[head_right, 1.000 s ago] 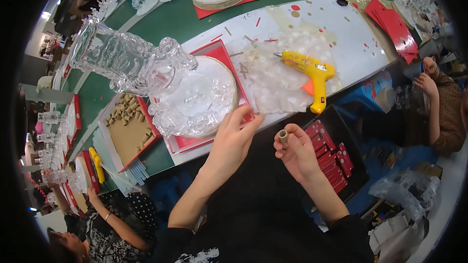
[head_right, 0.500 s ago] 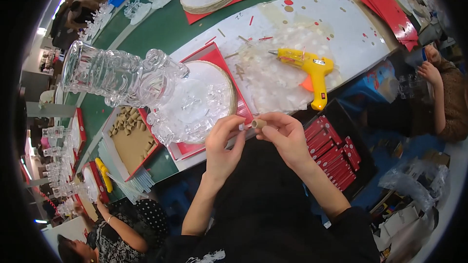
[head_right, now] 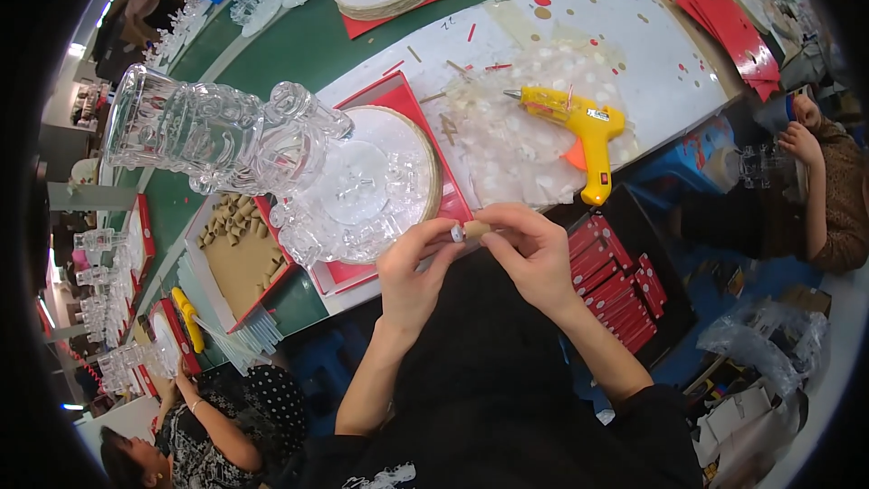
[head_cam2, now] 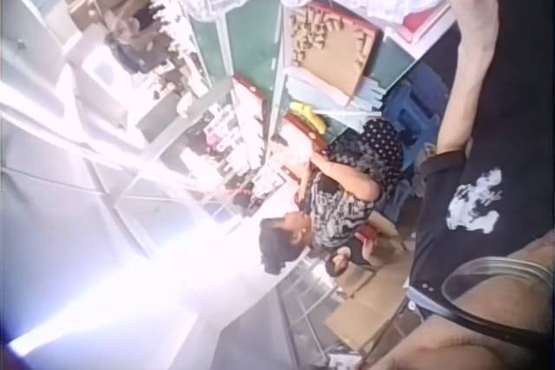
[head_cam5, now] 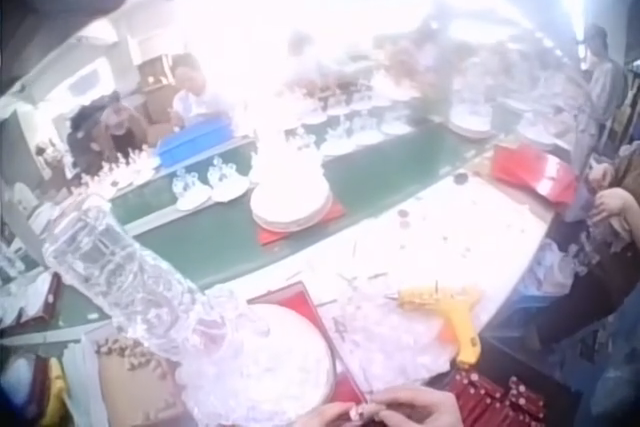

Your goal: Using a hot glue gun to attach small components to decorative lighting fixtures on an assembly line.

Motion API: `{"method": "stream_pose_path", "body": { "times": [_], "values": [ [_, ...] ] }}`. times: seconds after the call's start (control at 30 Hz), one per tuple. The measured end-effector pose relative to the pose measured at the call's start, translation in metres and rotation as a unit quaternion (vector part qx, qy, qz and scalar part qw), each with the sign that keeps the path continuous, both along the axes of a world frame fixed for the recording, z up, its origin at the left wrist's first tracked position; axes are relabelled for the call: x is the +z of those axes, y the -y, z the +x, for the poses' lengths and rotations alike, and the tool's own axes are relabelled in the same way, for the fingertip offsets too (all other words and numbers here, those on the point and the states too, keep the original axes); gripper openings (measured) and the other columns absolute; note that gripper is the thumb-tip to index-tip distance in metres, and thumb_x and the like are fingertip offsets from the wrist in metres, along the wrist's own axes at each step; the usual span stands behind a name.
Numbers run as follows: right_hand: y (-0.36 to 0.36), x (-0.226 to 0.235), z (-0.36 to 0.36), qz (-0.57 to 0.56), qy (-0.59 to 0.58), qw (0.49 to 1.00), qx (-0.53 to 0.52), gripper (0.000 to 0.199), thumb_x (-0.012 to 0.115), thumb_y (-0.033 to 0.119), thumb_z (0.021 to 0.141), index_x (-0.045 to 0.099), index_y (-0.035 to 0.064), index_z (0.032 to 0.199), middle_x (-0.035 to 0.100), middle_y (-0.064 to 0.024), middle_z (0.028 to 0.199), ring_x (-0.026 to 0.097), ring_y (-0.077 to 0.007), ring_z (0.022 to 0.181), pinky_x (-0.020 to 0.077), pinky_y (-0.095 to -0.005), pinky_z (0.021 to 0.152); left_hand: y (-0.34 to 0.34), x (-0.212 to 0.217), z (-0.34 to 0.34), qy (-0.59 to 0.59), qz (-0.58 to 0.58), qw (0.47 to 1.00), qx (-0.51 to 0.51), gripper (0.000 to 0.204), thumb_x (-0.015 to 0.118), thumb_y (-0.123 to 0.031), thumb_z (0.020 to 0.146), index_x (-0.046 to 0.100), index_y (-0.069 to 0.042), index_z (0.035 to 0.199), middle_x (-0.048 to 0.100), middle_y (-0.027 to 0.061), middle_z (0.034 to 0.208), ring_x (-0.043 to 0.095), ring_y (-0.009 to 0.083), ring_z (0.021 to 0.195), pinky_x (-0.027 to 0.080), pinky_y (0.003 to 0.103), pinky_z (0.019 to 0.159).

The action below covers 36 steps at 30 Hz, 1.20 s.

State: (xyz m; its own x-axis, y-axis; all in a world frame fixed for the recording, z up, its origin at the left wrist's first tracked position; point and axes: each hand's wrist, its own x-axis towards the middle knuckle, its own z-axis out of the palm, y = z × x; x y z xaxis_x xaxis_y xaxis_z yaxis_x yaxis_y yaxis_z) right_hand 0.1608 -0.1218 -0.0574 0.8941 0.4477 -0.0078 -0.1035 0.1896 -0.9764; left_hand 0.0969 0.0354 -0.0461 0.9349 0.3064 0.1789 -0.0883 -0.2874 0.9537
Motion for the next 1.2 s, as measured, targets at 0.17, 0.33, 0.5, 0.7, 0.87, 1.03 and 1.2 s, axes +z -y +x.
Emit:
{"method": "stream_pose_path", "body": {
  "times": [0.17,0.33,0.5,0.7,0.87,1.03,1.2],
  "values": [
    [-0.0002,0.001,0.0019,-0.023,0.031,0.999,0.013,0.026,0.057,-0.012,0.085,0.062,-0.0067,0.11,0.059,-0.0131,0.114,0.062,-0.0173,0.1,0.0529,-0.028,0.085,-0.0002,-0.001,-0.0006,-0.009,-0.013,1.0,-0.001,0.027,0.068,0.01,0.078,0.063,0.003,0.105,0.067,0.0127,0.094,0.069,0.0192,0.086,0.058,0.03,0.076],
    [-0.001,0.0023,0.0012,-0.043,0.031,0.998,0.015,0.027,0.058,-0.011,0.084,0.063,-0.0045,0.11,0.059,-0.0112,0.113,0.062,-0.0156,0.099,0.0528,-0.0258,0.083,0.0002,0.0001,-0.0014,-0.013,-0.029,1.0,-0.001,0.027,0.067,0.009,0.079,0.063,0.004,0.105,0.068,0.0134,0.095,0.069,0.0192,0.087,0.058,0.03,0.077],
    [-0.0016,0.0022,0.0015,-0.044,0.03,0.998,0.016,0.027,0.059,-0.01,0.084,0.064,-0.0026,0.109,0.06,-0.0096,0.111,0.062,-0.0138,0.098,0.0527,-0.0237,0.081,-0.001,-0.0006,-0.0012,-0.019,-0.033,0.999,-0.004,0.027,0.067,0.008,0.08,0.063,0.004,0.105,0.068,0.0137,0.096,0.069,0.0194,0.087,0.058,0.029,0.077],
    [-0.0022,0.0027,0.0015,-0.051,0.035,0.998,0.026,0.026,0.057,-0.012,0.085,0.062,-0.0065,0.11,0.058,-0.0123,0.113,0.062,-0.0161,0.099,0.0524,-0.0262,0.085,-0.0014,-0.0008,-0.0007,-0.017,-0.034,0.999,-0.006,0.027,0.067,0.009,0.079,0.063,0.004,0.106,0.068,0.0137,0.095,0.069,0.0197,0.087,0.057,0.029,0.077],
    [-0.0031,0.0015,0.0012,-0.051,0.043,0.998,0.015,0.026,0.06,-0.01,0.084,0.064,-0.0027,0.108,0.06,-0.0102,0.111,0.062,-0.0142,0.097,0.0529,-0.0242,0.081,-0.0011,-0.0016,-0.001,-0.02,-0.036,0.999,0.0,0.026,0.068,0.007,0.079,0.063,0.002,0.104,0.068,0.0142,0.092,0.07,0.0225,0.085,0.058,0.031,0.074],
    [-0.0034,0.0028,-0.0001,-0.052,0.042,0.998,0.019,0.025,0.058,-0.011,0.085,0.063,-0.0047,0.109,0.06,-0.0114,0.111,0.063,-0.0157,0.098,0.052,-0.026,0.085,-0.0021,-0.0025,-0.0022,-0.022,-0.038,0.999,0.0,0.026,0.068,0.007,0.079,0.063,0.002,0.104,0.068,0.0142,0.092,0.07,0.0223,0.084,0.058,0.031,0.074],
    [-0.0042,0.0033,-0.0005,-0.057,0.044,0.997,0.026,0.025,0.057,-0.012,0.085,0.062,-0.0066,0.109,0.059,-0.0126,0.112,0.062,-0.0173,0.101,0.0509,-0.0276,0.089,-0.0016,-0.0042,-0.0018,-0.026,-0.041,0.999,0.002,0.026,0.069,0.007,0.079,0.064,0.002,0.104,0.068,0.0143,0.092,0.07,0.022,0.083,0.058,0.03,0.073]
  ]
}}
